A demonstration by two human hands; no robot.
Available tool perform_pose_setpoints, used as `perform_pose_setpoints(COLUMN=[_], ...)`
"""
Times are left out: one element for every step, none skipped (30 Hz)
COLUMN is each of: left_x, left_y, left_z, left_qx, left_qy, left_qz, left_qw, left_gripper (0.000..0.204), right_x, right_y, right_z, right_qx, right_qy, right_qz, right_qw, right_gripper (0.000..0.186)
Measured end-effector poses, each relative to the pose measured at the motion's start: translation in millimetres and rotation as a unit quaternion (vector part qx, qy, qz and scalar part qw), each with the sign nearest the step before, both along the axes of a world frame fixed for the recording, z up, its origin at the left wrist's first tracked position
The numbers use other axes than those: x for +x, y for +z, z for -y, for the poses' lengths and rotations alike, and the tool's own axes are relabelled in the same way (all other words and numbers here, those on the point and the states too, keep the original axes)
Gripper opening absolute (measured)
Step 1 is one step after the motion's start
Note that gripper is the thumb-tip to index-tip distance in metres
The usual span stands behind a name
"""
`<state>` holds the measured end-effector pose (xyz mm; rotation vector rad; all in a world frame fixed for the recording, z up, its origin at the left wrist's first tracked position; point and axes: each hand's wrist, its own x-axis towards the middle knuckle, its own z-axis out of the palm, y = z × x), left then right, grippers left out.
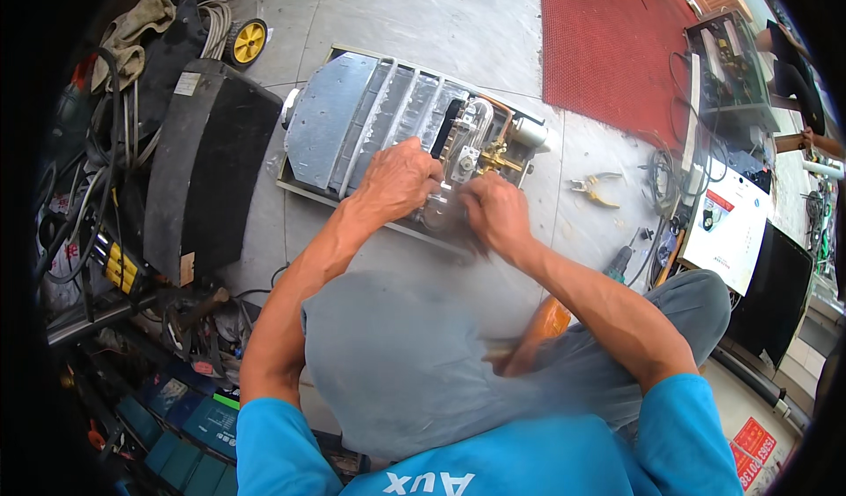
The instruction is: The person sits on the floor and works on a disassembled appliance, using a cordless drill and pliers to remove and install components and fasteners. The person handles a small motor or pump, wires, and a metal casing, then reassembles the unit.
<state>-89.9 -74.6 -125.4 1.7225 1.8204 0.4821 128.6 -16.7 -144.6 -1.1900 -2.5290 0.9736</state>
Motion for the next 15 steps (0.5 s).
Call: perform_pose_setpoints(left_x=[0.1,0.3,0.5,0.5,0.4,0.6,0.7,0.9,1.0,1.2,1.3,1.3,1.4,1.2,0.9], left_y=[0.2,0.2,0.1,0.0,0.0,0.0,0.0,0.2,0.4,0.5,0.4,-0.1,-0.9,-2.1,-3.7], left_z=[0.0,-0.1,-0.1,-0.2,-0.2,-0.3,-0.5,-0.6,-0.5,-0.4,-0.4,-0.6,-0.8,-0.8,-1.1], left_qx=[0.002,0.004,0.004,0.004,0.004,0.003,0.001,0.000,-0.001,-0.003,-0.004,-0.003,-0.002,0.001,0.003], left_qy=[0.001,0.002,0.002,0.001,0.001,0.000,0.000,-0.001,0.002,0.005,0.008,0.007,0.006,0.006,0.001], left_qz=[0.001,0.002,0.001,0.001,0.000,-0.003,-0.006,-0.009,-0.007,-0.005,-0.003,-0.003,-0.003,-0.004,0.001], left_qw=[1.000,1.000,1.000,1.000,1.000,1.000,1.000,1.000,1.000,1.000,1.000,1.000,1.000,1.000,1.000], left_gripper=[0.012,0.012,0.012,0.012,0.012,0.013,0.013,0.013,0.013,0.013,0.013,0.013,0.013,0.013,0.013], right_x=[0.1,0.1,0.1,0.0,-0.1,-0.2,-0.3,-0.5,-0.5,-0.5,-0.4,-0.4,-0.3,-0.2,0.0], right_y=[-0.1,-0.4,-0.8,-1.4,-1.9,-2.5,-2.9,-3.1,-3.3,-3.2,-3.1,-3.0,-2.8,-2.7,-2.8], right_z=[-0.1,-0.3,-0.6,-0.9,-1.3,-1.6,-1.8,-1.9,-2.1,-2.3,-2.4,-2.7,-2.9,-3.0,-3.3], right_qx=[0.003,0.004,0.000,0.002,0.000,-0.006,-0.002,-0.002,-0.007,-0.004,-0.006,-0.011,-0.009,-0.011,-0.017], right_qy=[0.000,-0.001,-0.002,-0.002,-0.002,-0.004,-0.003,-0.004,-0.007,-0.006,-0.006,-0.008,-0.008,-0.009,-0.009], right_qz=[0.000,-0.001,0.000,-0.004,-0.006,-0.005,-0.009,-0.011,-0.007,-0.008,-0.003,0.003,0.000,-0.001,0.002], right_qw=[1.000,1.000,1.000,1.000,1.000,1.000,1.000,1.000,1.000,1.000,1.000,1.000,1.000,1.000,1.000], right_gripper=[0.010,0.010,0.010,0.010,0.010,0.010,0.010,0.010,0.010,0.010,0.010,0.010,0.010,0.010,0.010])
